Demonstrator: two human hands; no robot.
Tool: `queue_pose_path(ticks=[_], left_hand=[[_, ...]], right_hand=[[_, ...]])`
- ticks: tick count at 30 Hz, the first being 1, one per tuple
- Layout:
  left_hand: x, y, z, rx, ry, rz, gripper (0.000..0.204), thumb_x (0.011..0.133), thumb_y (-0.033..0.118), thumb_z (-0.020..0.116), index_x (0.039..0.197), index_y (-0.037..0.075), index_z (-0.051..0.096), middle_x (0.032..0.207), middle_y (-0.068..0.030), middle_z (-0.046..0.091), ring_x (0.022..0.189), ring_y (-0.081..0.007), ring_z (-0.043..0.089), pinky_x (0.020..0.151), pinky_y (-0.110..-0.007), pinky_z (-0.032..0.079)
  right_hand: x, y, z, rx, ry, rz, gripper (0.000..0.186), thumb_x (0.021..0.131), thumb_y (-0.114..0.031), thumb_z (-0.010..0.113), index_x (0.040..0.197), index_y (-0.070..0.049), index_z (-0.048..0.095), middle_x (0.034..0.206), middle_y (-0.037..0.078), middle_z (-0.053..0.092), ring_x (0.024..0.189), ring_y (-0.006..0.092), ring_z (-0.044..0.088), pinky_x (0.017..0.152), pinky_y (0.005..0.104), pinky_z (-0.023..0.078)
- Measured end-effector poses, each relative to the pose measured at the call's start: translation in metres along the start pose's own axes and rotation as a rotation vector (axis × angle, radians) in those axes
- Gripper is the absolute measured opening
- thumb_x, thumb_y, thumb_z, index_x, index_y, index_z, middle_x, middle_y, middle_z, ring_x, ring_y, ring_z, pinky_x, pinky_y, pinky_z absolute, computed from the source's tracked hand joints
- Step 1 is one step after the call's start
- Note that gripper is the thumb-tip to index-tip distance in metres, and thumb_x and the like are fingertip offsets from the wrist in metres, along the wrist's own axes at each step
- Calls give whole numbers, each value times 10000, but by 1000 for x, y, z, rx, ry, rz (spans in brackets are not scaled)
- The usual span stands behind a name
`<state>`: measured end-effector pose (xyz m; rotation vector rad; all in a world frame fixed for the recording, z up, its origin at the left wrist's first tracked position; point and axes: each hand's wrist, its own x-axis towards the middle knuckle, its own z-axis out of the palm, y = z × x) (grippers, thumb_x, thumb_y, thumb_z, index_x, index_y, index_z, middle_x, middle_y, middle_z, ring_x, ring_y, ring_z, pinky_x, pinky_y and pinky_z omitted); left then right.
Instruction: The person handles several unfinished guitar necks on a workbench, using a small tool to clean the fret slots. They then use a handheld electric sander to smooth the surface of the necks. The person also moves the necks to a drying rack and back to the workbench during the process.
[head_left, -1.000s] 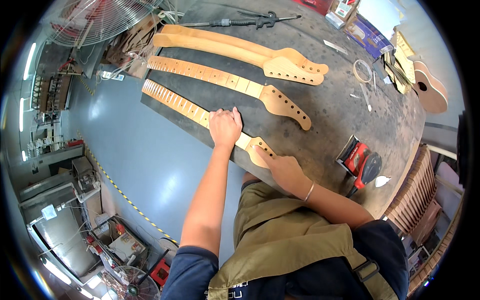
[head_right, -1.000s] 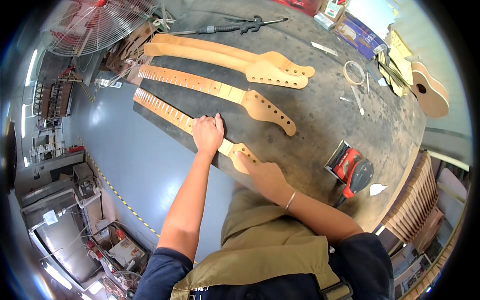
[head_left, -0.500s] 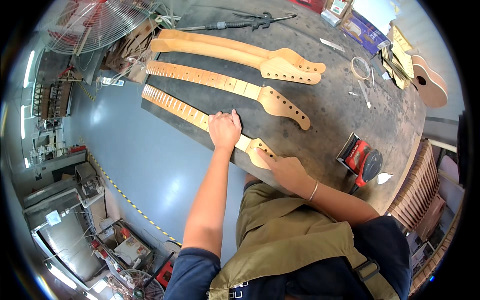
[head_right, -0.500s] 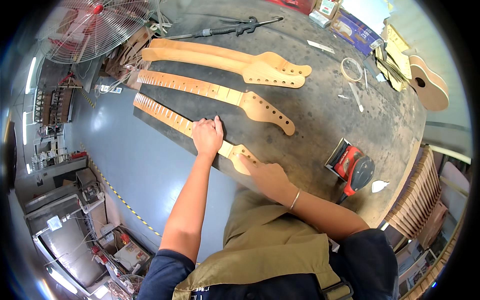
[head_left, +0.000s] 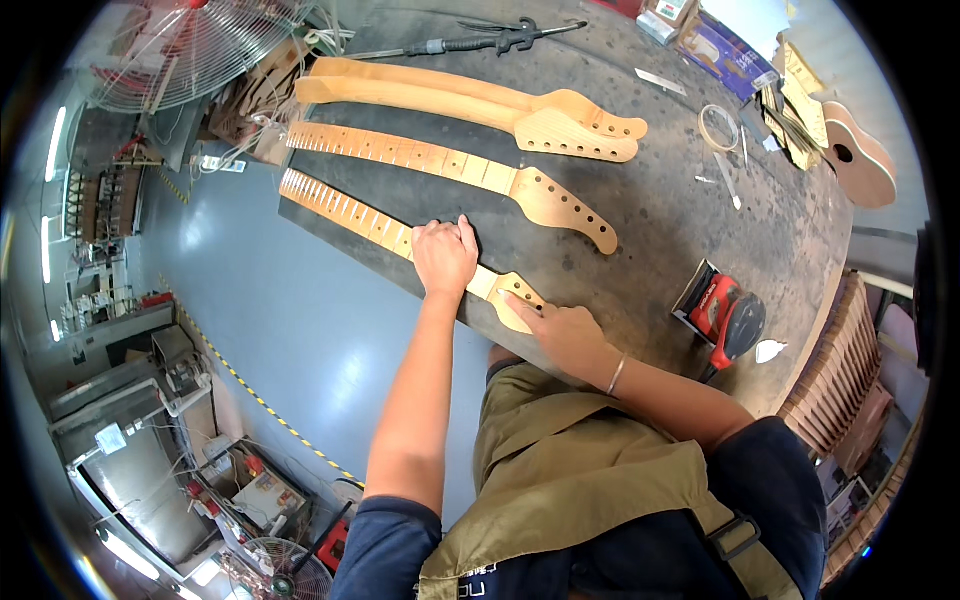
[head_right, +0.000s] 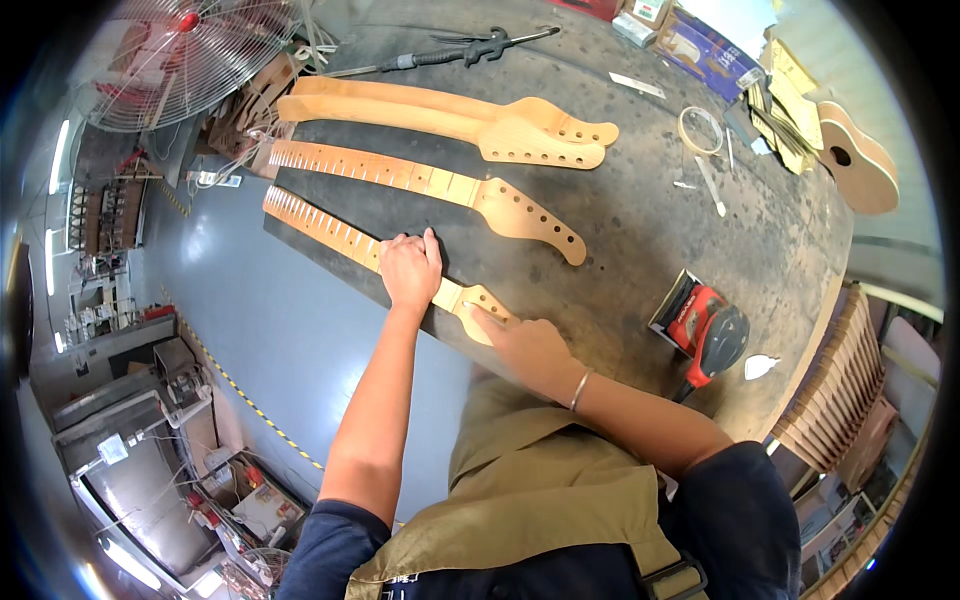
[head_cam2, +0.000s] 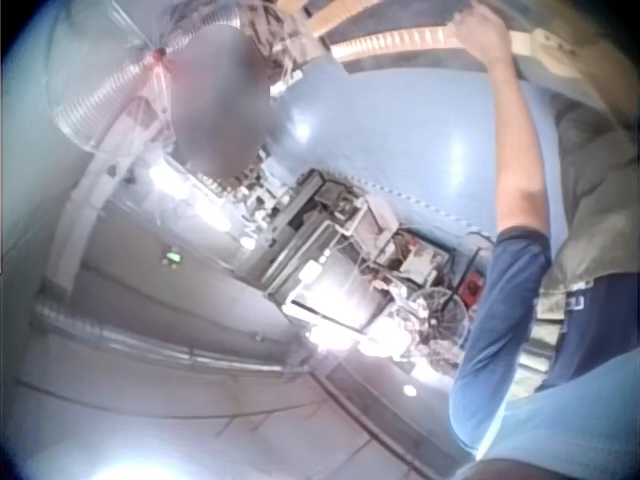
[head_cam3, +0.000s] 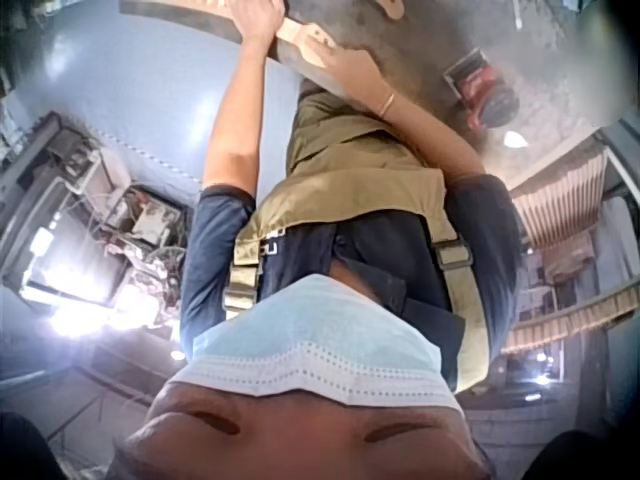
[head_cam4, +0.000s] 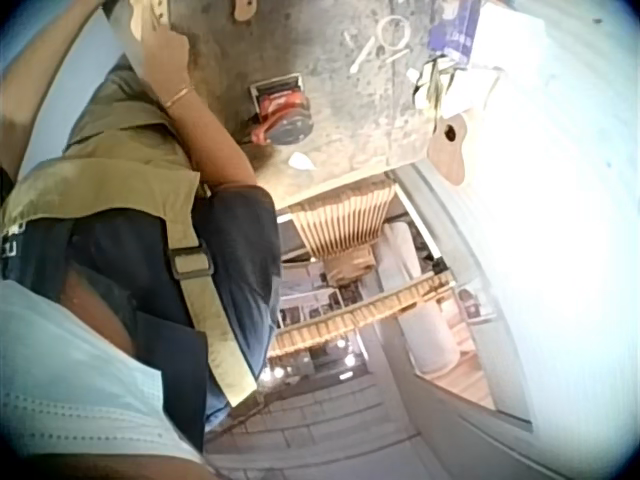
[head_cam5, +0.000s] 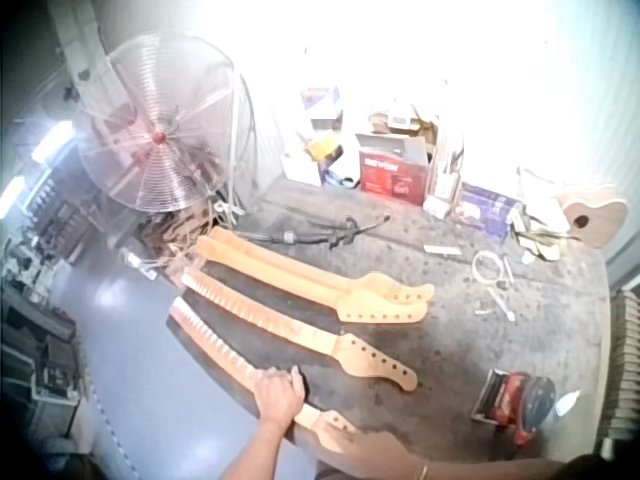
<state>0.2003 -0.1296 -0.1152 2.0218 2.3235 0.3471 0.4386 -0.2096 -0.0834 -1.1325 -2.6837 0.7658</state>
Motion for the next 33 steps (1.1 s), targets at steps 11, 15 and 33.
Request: queue_pose_path(ticks=[11,15,33], left_hand=[[-2,-3,5,-19,36,16,519,1026,246,562,572,23,681,676,-139,707,782,-305,663,852,-427,450],[-1,0,3,-21,16,7,509,1023,238,566,578,22,688,680,-142,711,776,-308,666,850,-427,452],[0,-1,3,-9,20,18,498,1017,230,578,576,28,688,688,-138,712,773,-306,656,837,-430,450]], right_hand=[[2,-8,-14,0,52,-7,575,942,-126,630,1510,-145,542,773,104,675,551,278,644,489,404,492],[6,-7,-2,12,59,-18,588,940,-125,632,1518,-137,523,810,126,682,542,281,644,493,399,497],[11,4,-11,210,-75,37,613,951,-116,620,1548,-183,494,723,149,668,565,326,650,523,432,511]])
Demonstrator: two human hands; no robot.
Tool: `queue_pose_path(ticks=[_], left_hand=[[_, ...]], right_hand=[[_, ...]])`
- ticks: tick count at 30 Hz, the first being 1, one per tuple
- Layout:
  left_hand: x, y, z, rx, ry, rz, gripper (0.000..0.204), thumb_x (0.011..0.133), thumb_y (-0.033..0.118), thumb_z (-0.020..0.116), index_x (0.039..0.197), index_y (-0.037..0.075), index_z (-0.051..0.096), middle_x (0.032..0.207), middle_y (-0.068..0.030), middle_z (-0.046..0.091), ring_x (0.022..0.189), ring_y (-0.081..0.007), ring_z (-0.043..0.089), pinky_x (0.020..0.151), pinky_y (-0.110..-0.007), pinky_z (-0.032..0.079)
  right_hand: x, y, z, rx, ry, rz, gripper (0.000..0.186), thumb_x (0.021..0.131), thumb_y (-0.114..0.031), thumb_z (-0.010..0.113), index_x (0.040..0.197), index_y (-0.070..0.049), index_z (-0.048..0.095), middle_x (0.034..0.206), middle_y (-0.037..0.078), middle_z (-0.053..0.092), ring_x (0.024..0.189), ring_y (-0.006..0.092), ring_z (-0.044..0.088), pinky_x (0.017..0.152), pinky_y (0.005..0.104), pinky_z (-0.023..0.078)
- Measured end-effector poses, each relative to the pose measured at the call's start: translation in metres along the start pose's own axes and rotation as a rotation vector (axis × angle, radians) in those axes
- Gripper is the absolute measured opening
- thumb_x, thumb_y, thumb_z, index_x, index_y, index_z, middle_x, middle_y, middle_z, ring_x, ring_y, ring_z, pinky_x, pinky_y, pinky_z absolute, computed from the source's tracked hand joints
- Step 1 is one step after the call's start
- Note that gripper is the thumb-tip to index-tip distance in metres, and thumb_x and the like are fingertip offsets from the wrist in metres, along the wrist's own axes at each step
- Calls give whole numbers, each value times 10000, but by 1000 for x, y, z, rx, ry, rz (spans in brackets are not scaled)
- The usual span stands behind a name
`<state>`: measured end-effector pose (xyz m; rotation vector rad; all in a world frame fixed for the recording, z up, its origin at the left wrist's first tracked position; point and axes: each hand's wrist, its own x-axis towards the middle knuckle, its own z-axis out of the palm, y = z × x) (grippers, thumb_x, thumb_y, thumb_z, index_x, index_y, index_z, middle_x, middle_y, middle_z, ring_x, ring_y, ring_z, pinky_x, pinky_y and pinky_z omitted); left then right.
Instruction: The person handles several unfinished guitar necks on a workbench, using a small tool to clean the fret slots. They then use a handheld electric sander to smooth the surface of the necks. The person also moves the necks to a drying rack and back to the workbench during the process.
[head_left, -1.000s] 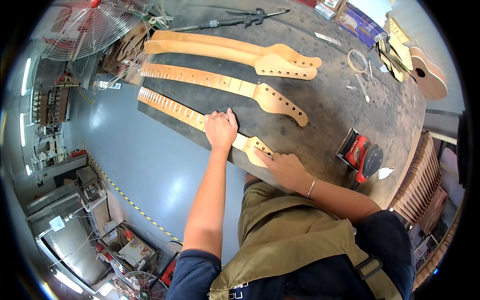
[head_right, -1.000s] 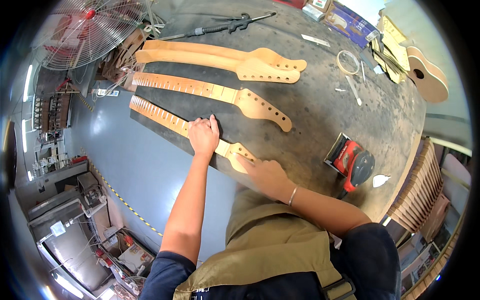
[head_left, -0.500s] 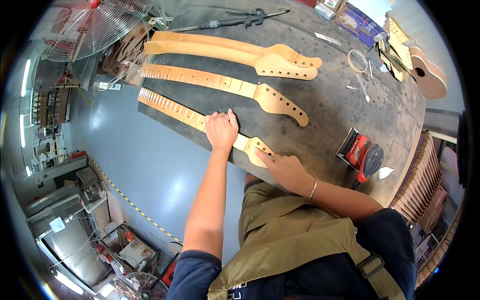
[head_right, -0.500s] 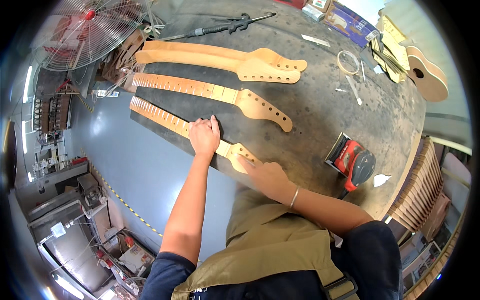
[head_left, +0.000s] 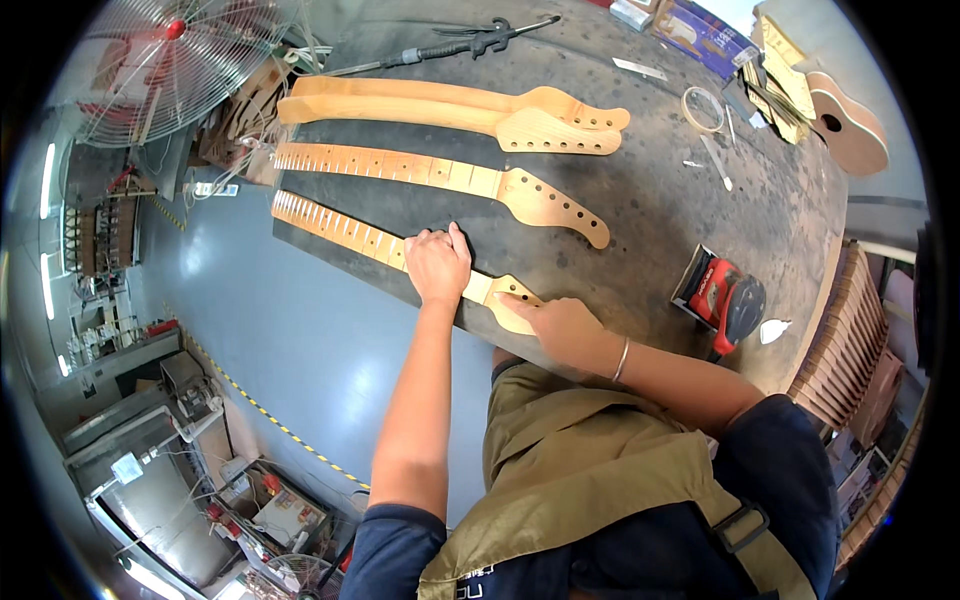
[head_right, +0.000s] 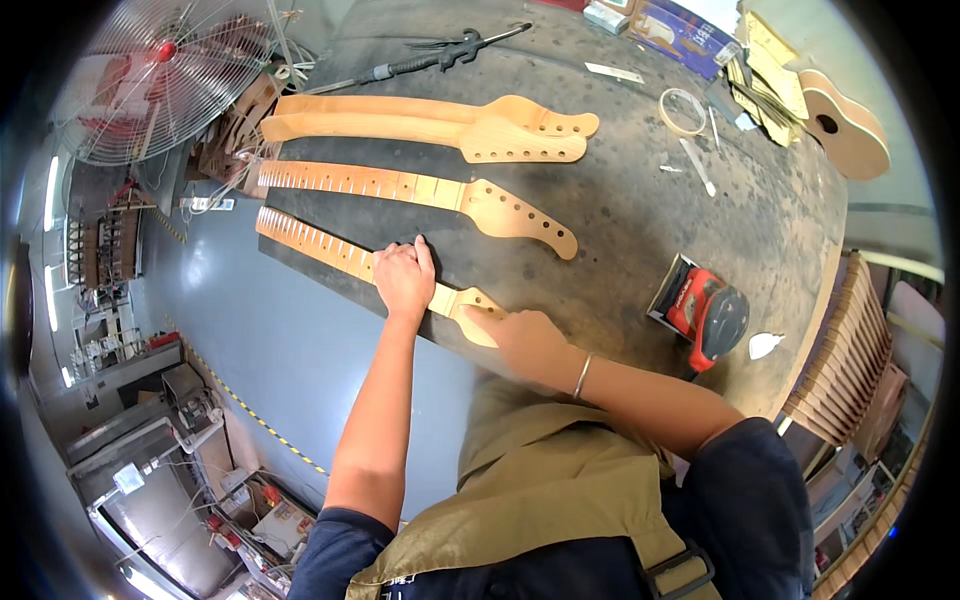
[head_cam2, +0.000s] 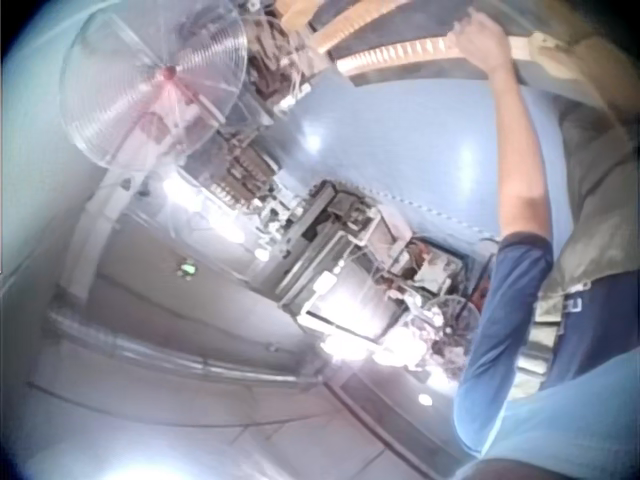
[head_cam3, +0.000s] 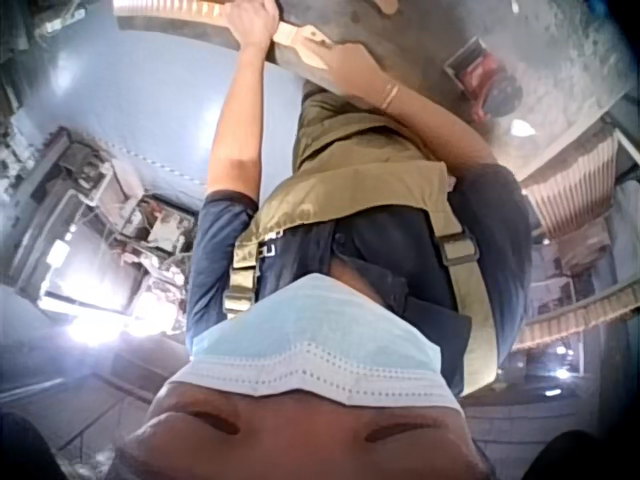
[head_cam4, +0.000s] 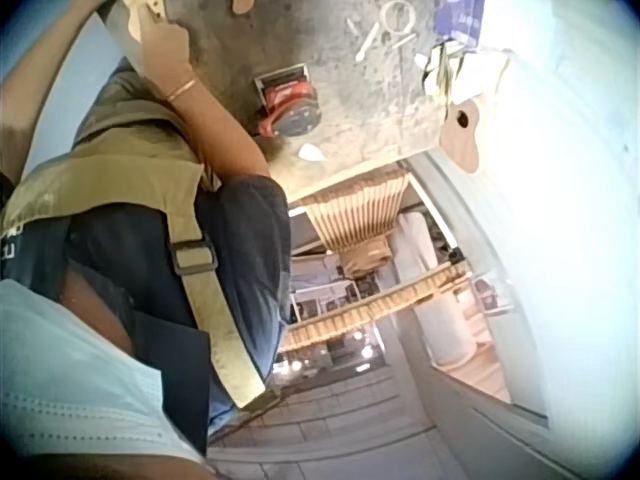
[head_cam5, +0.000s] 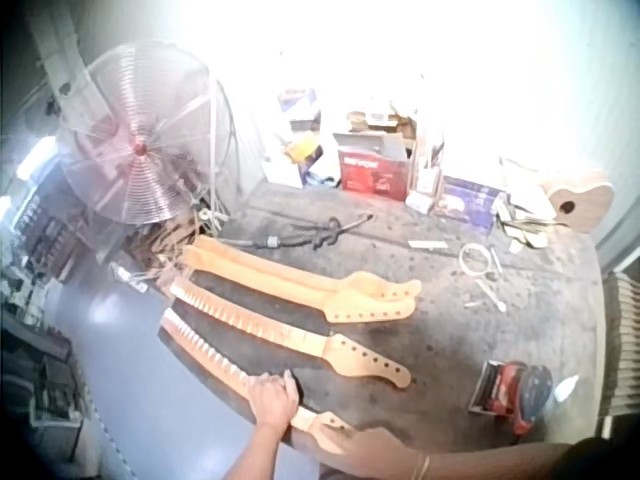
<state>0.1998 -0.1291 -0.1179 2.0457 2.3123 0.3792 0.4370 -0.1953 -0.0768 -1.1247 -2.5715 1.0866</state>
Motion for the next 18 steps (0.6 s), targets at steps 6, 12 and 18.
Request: queue_pose_path(ticks=[6,12,18], left_hand=[[0,2,-2,-13,3,-1,504,1019,235,578,570,32,679,689,-137,711,771,-304,658,832,-428,449],[-1,1,0,-7,16,-1,508,1019,238,579,565,29,673,679,-135,707,767,-305,656,827,-429,449],[1,2,-2,-6,-2,-11,516,1024,245,575,566,28,673,673,-137,702,773,-308,657,834,-432,452]], right_hand=[[5,2,16,-17,28,18,635,956,-114,613,1569,-186,464,731,150,674,589,325,662,563,433,525],[-6,-3,4,55,-47,95,593,950,-89,606,1533,-166,524,737,177,666,607,352,671,599,450,544],[2,-9,23,466,149,182,497,1020,-58,543,1504,-158,597,820,248,666,673,375,673,648,447,530]])
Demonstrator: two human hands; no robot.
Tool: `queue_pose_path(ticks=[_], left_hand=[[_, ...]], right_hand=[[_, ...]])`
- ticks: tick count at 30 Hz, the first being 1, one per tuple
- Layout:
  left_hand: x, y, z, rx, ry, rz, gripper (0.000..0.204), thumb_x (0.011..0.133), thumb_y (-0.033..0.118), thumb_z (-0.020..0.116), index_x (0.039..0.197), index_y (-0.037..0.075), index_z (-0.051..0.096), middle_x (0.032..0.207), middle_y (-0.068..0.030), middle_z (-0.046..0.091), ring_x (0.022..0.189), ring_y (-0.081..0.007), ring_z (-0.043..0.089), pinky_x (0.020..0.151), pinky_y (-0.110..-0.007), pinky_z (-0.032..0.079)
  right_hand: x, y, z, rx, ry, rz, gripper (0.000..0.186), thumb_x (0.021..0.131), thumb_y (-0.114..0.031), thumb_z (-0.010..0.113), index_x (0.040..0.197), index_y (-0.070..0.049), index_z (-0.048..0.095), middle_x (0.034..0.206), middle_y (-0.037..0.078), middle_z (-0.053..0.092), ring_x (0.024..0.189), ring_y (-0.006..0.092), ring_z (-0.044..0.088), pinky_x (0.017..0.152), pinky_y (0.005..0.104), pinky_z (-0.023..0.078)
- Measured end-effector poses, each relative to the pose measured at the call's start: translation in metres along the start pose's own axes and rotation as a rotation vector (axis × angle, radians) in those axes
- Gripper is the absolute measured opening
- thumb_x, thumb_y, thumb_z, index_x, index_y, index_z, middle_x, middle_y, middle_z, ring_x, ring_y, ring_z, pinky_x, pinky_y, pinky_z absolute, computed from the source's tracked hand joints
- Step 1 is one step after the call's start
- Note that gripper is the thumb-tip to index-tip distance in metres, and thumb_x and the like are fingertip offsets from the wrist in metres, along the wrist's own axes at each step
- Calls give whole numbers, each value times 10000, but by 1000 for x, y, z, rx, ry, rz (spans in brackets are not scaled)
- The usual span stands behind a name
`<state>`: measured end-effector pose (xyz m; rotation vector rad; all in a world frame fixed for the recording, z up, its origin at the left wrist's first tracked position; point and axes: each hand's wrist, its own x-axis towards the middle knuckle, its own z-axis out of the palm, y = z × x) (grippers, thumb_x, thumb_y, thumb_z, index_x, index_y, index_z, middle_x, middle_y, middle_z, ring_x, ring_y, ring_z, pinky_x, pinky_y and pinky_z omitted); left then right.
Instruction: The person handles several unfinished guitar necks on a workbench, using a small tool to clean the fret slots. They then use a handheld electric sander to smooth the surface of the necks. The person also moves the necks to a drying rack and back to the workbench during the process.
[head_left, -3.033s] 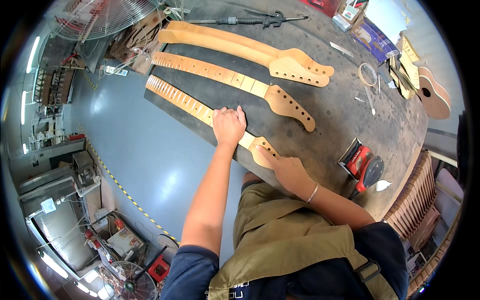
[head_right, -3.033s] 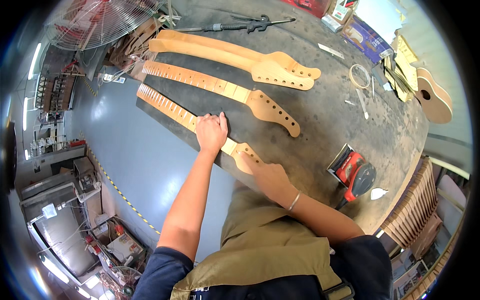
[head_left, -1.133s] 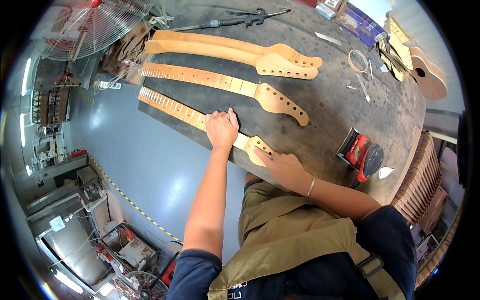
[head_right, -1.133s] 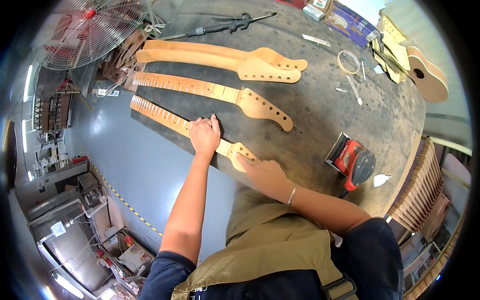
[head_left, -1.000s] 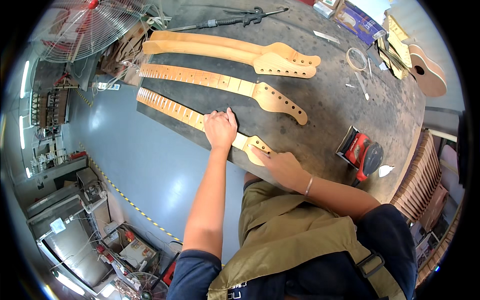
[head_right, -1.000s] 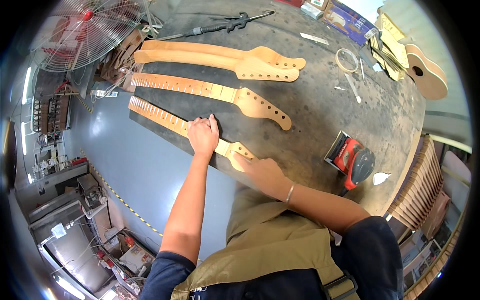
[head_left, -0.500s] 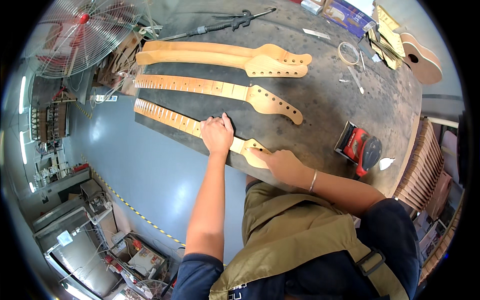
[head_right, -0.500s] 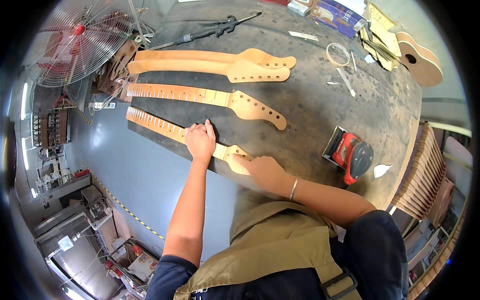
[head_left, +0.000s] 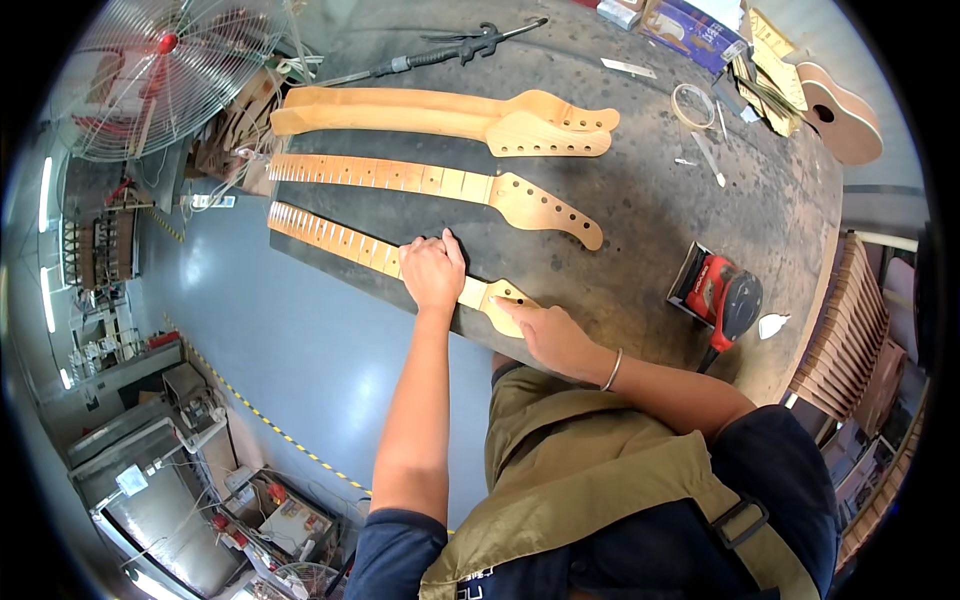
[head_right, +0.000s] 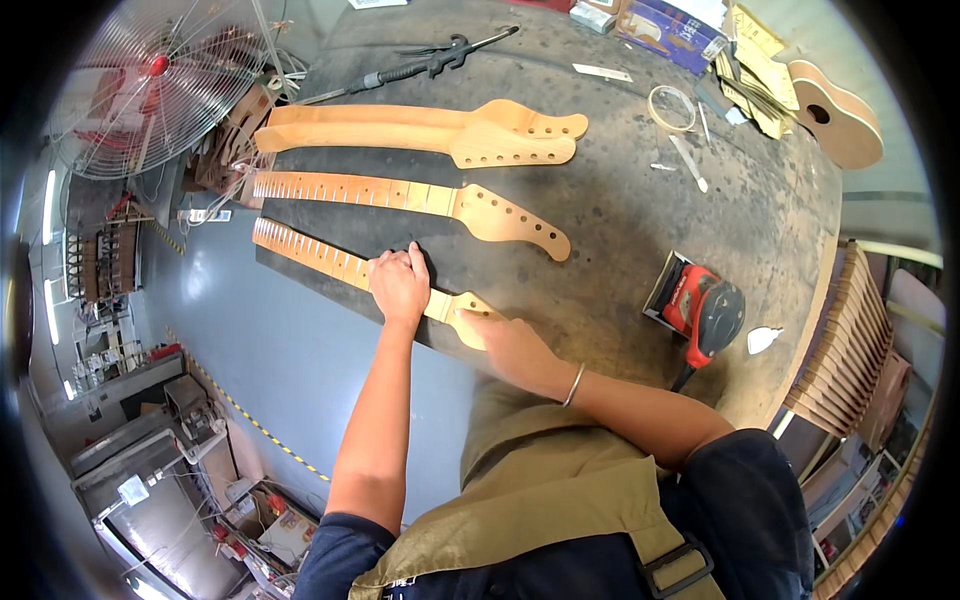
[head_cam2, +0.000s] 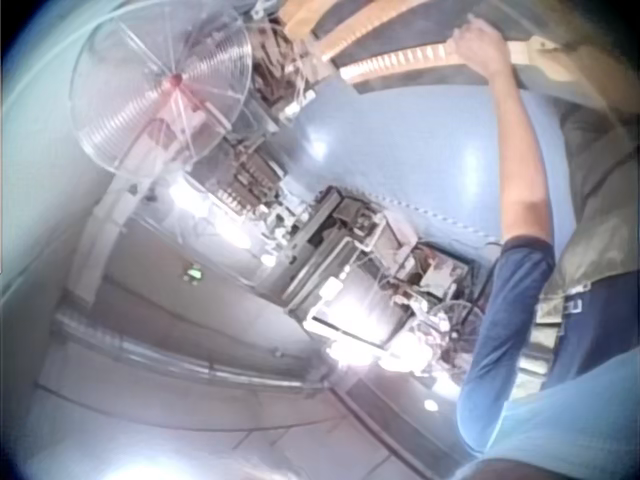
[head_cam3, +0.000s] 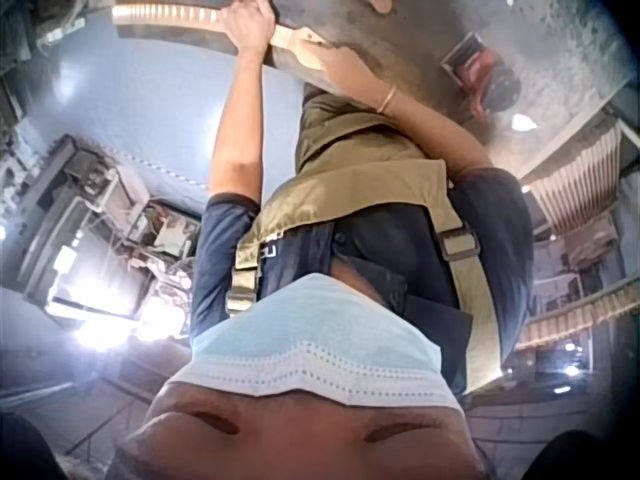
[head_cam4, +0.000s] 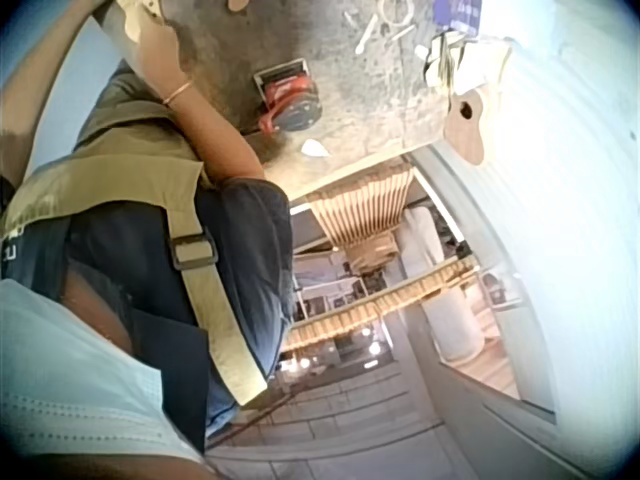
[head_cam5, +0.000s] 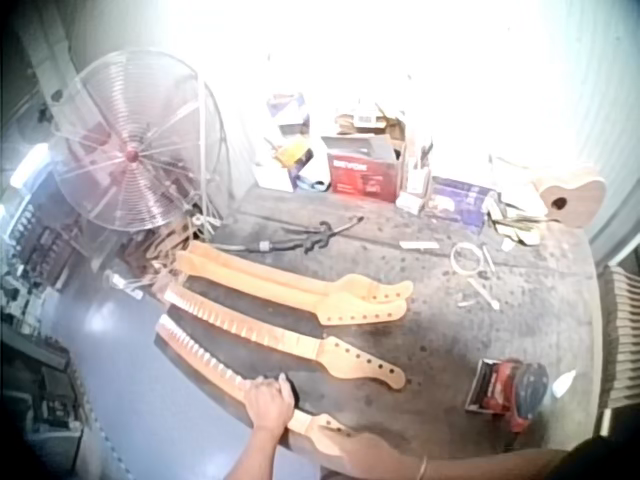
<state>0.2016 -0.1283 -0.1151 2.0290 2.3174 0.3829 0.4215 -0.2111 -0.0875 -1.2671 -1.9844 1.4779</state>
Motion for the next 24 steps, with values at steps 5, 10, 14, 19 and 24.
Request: queue_pose_path(ticks=[5,10,14,19,24], left_hand=[[-1,0,0,-8,-19,-10,521,1027,245,573,563,28,668,675,-142,700,774,-313,656,835,-433,452],[-4,1,1,-8,7,1,527,1029,249,569,560,29,663,677,-142,702,772,-315,656,838,-432,453],[-4,-1,5,-16,53,13,529,1030,248,566,559,28,664,672,-141,699,769,-317,654,839,-434,452],[-1,-4,3,14,16,15,519,1027,244,565,573,21,682,669,-146,699,765,-316,654,838,-432,455],[-1,-4,4,14,9,11,512,1025,239,565,580,20,692,679,-151,707,765,-313,656,838,-434,457]], right_hand=[[1,-12,13,235,104,121,395,1064,-112,479,1426,-73,633,1018,298,706,888,470,689,795,507,539],[6,-7,6,242,4,160,388,1077,-127,468,1425,-99,637,1060,300,700,898,478,681,799,505,535],[10,-14,3,218,7,159,399,1062,-81,472,1424,-79,641,951,309,644,768,435,601,744,463,508],[11,-16,3,209,48,110,399,1051,-51,475,1410,-62,648,925,311,646,731,443,609,721,466,502],[11,-17,2,173,36,102,399,1048,-56,482,1412,-61,645,922,304,662,735,458,625,711,474,510]])
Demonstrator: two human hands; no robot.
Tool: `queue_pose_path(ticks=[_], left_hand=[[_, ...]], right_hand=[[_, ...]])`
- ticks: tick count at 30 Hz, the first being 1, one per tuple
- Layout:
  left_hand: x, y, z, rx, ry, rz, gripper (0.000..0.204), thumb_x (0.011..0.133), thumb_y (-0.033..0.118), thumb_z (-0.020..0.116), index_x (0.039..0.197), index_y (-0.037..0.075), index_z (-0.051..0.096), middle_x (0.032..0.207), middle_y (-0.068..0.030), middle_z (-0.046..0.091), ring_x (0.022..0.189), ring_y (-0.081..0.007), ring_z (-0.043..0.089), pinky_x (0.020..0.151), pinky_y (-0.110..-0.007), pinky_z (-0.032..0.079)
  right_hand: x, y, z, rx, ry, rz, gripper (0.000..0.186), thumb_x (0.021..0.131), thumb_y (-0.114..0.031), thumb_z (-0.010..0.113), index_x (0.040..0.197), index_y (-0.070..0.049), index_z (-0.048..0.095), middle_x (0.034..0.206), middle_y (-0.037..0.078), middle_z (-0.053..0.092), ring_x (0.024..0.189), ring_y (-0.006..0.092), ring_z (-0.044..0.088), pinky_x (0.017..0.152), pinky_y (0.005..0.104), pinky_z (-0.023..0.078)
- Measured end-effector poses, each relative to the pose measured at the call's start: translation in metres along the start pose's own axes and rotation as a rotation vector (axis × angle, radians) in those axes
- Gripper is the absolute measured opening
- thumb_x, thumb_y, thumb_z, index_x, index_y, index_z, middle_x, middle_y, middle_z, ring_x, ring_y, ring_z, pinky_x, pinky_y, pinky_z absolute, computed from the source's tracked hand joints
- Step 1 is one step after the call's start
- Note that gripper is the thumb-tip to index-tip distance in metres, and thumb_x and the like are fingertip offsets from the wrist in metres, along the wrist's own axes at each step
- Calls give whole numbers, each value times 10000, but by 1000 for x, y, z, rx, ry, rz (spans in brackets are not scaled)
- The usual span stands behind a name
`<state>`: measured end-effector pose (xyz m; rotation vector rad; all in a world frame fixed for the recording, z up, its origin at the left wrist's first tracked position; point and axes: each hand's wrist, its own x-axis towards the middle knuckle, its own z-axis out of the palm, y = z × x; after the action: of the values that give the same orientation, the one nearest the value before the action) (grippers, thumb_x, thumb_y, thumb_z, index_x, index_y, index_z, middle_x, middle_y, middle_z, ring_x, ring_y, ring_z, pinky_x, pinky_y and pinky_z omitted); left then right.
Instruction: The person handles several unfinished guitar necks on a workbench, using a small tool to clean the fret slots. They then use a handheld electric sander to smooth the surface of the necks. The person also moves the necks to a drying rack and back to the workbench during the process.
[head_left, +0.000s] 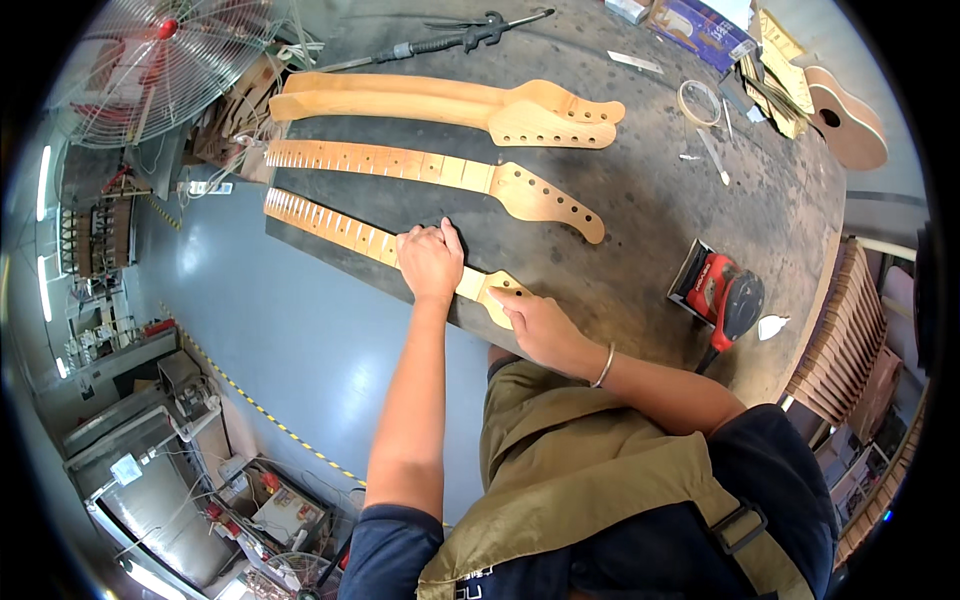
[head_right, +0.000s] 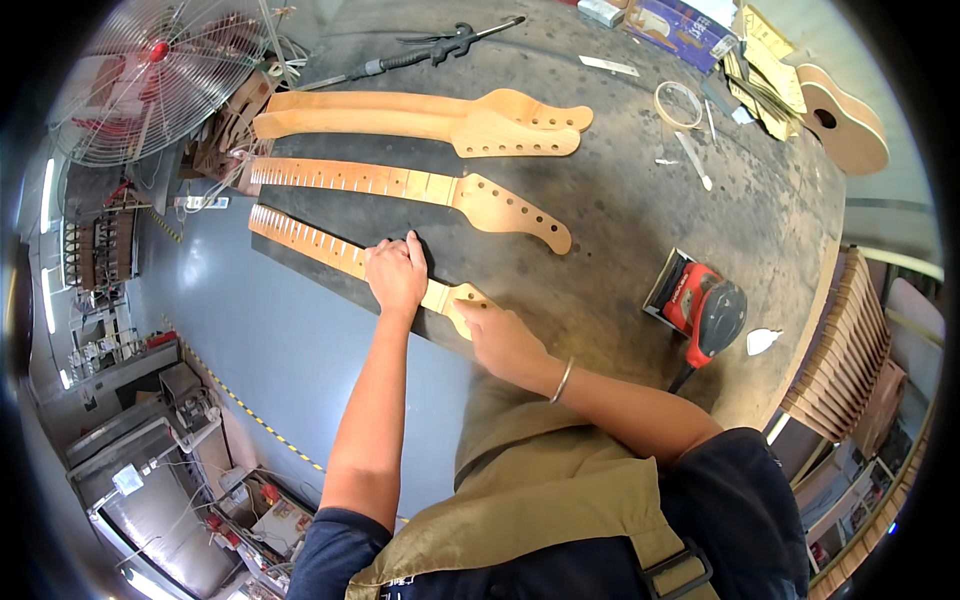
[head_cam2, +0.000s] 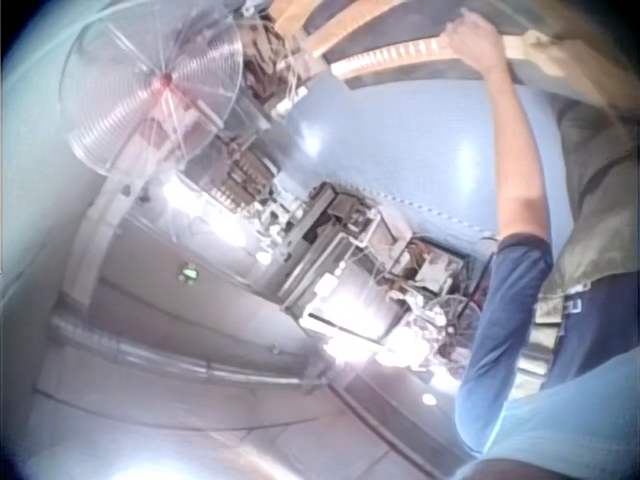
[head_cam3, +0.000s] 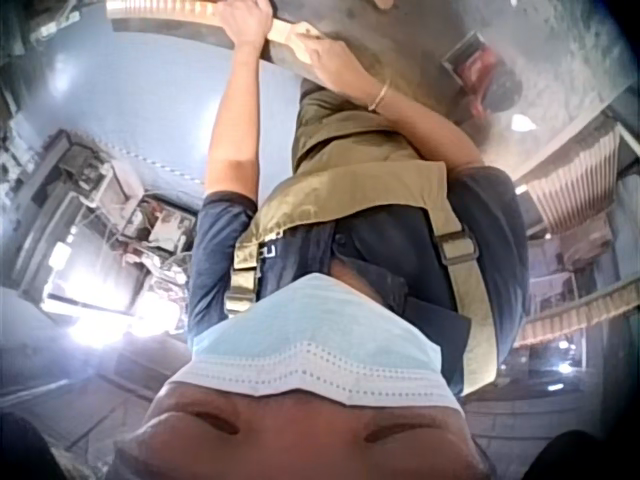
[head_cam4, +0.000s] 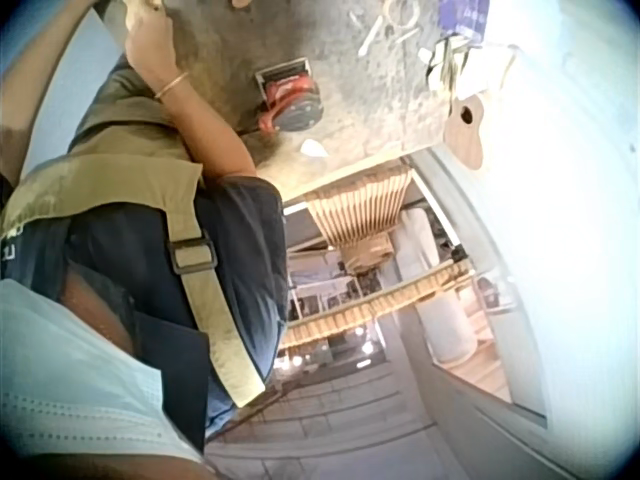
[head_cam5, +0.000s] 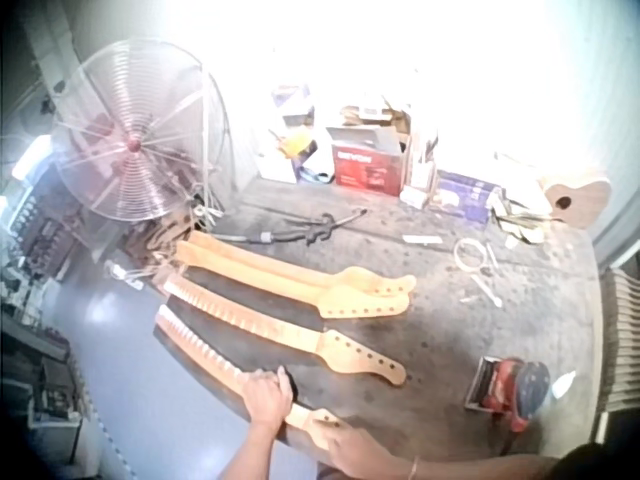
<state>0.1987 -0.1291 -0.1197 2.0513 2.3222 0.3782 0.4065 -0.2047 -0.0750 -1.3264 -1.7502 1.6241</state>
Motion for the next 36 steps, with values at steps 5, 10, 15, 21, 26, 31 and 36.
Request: queue_pose_path(ticks=[5,10,15,21,26,31,36], left_hand=[[0,2,-1,-14,12,18,508,1023,234,566,578,24,690,676,-147,706,755,-313,654,830,-432,454],[1,0,-2,-1,5,8,501,1020,233,572,581,25,694,669,-137,704,751,-304,656,828,-427,452],[0,0,-1,-3,8,14,497,1019,230,578,580,28,693,664,-130,701,750,-300,655,828,-425,452],[0,3,-4,-21,7,6,500,1018,226,580,571,29,688,676,-126,707,771,-297,657,834,-423,452],[0,2,-4,-16,28,28,502,1020,226,576,570,31,687,673,-126,705,770,-300,658,833,-424,453],[-1,1,-2,-4,8,13,506,1021,226,575,571,25,686,676,-131,709,766,-307,661,828,-429,454],[-1,0,-1,-46,27,18,532,1036,245,571,559,21,646,670,-150,691,754,-318,643,817,-441,449]], right_hand=[[3,5,-2,-5,-9,-18,403,1050,-70,484,1421,-68,641,907,306,649,735,458,622,705,464,508],[2,4,-2,-7,-9,-3,393,1063,-90,472,1408,-80,662,875,291,636,691,403,562,691,434,494],[7,9,-6,76,-26,28,392,1064,-92,484,1411,-88,666,836,268,600,647,284,485,667,397,465],[15,4,-22,167,-170,172,385,1089,-104,488,1420,-89,685,648,16,476,571,99,386,545,309,383],[15,-4,-34,335,-237,307,393,1096,-106,485,1439,-83,675,677,-48,416,571,55,348,520,271,339],[22,-7,-32,262,-239,254,393,1085,-93,479,1414,-80,694,669,-41,433,585,56,374,528,276,354],[27,-2,-28,161,-204,191,405,1051,-59,477,1380,-85,712,665,46,515,596,98,425,551,309,398]])
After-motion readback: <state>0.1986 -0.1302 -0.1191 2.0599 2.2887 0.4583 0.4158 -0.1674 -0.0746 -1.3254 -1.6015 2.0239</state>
